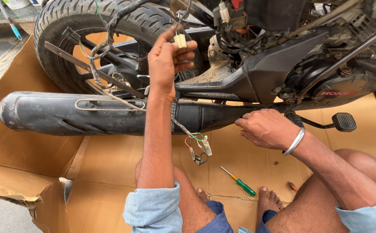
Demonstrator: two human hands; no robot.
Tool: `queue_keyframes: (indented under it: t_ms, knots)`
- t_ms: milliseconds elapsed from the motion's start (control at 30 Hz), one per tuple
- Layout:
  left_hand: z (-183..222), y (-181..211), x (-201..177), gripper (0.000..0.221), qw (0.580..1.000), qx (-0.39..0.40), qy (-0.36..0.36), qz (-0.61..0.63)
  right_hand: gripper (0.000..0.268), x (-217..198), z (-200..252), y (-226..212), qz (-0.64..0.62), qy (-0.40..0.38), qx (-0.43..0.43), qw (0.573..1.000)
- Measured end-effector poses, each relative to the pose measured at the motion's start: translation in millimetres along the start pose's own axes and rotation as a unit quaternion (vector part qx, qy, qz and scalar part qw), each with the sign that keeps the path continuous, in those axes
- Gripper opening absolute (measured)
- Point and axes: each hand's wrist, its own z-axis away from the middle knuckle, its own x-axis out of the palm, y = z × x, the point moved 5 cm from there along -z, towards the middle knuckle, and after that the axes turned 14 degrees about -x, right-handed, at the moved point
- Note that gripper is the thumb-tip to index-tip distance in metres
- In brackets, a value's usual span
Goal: The person sits on cardboard on the ground beside a motorcycle and works on its wiring harness. They handle wire connectors and a small electrical component, join wires by hand, use a screwdriver on the connectors, and route the harness along the bike before working near the engine area.
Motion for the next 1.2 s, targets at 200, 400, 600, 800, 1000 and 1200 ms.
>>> queue_keyframes:
  t_ms: [200, 400, 600, 800, 1000, 1200]
  knots:
    - [-24.3, -4.9, -1.3, 0.035, 0.975, 0.009, 0.141, -0.172, 0.022, 8.2, -0.3, 2.5, 0.004, -0.016, -0.009, 1.0]
    - [-30.0, 1.8, -2.7, 0.028, 0.973, 0.098, 0.164, -0.13, 0.022, 12.5, 3.2, 4.9, 0.002, -0.012, -0.013, 1.0]
    - [-26.2, 5.5, 0.6, 0.021, 0.968, 0.123, 0.169, -0.141, 0.022, 10.5, 5.4, 4.0, 0.002, -0.013, -0.009, 1.0]
    - [-31.7, -0.9, 1.0, 0.019, 0.972, 0.148, 0.142, -0.116, 0.021, 11.5, 6.5, 6.4, -0.004, 0.01, -0.016, 1.0]
    - [-26.7, -1.8, 2.0, 0.018, 0.98, 0.087, 0.159, -0.077, 0.022, 6.3, 8.6, 5.6, -0.002, 0.002, -0.012, 1.0]
    - [-12.0, 4.9, 10.5, 0.021, 0.98, 0.047, 0.157, -0.109, 0.023, 7.4, 9.1, 6.2, -0.003, -0.003, -0.003, 1.0]
